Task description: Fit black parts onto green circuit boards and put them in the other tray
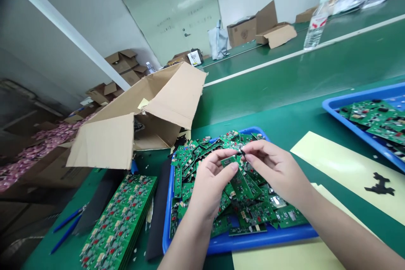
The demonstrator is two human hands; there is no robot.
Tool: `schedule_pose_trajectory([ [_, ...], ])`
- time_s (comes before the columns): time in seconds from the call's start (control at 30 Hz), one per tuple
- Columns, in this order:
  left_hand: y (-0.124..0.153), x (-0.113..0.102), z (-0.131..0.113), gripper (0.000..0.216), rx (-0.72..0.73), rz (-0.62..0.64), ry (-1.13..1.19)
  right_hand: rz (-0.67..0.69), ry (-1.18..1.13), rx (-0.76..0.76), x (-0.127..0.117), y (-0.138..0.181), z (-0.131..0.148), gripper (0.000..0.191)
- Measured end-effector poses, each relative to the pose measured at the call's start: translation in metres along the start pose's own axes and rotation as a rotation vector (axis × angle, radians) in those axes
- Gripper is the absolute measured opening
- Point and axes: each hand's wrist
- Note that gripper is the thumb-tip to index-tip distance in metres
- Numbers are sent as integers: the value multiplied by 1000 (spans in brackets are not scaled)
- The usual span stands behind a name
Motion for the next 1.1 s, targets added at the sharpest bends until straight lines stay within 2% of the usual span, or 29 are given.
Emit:
schedule_pose_trajectory([
  [0.2,-2,1,2,22,-87,55,23,53,57,-70,-3,2,-7,24],
  [0.37,-2,-2,3,24,-128,105,56,72,213,-276,-9,1,-11,10],
  [0.6,0,0,2,38,-220,154,103,57,269,-485,-10,-3,-10,19],
  [0.8,-1,1,3,41,-318,166,126,66,297,-654,-14,-6,-13,22],
  [0.97,-1,2,6,43,-339,181,127,47,333,-599,-14,-5,-14,18],
  [1.03,0,2,5,42,-330,188,130,27,378,-522,-14,-4,-15,15],
  [1.1,1,3,3,40,-319,197,139,-1,429,-396,-15,-5,-16,19],
])
Point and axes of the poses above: each hand's wrist, its own y-axis away from the middle knuckle, its own x-axis out of the palm, z = x × y, and after that the axes turned 4 degrees about -z, right-handed
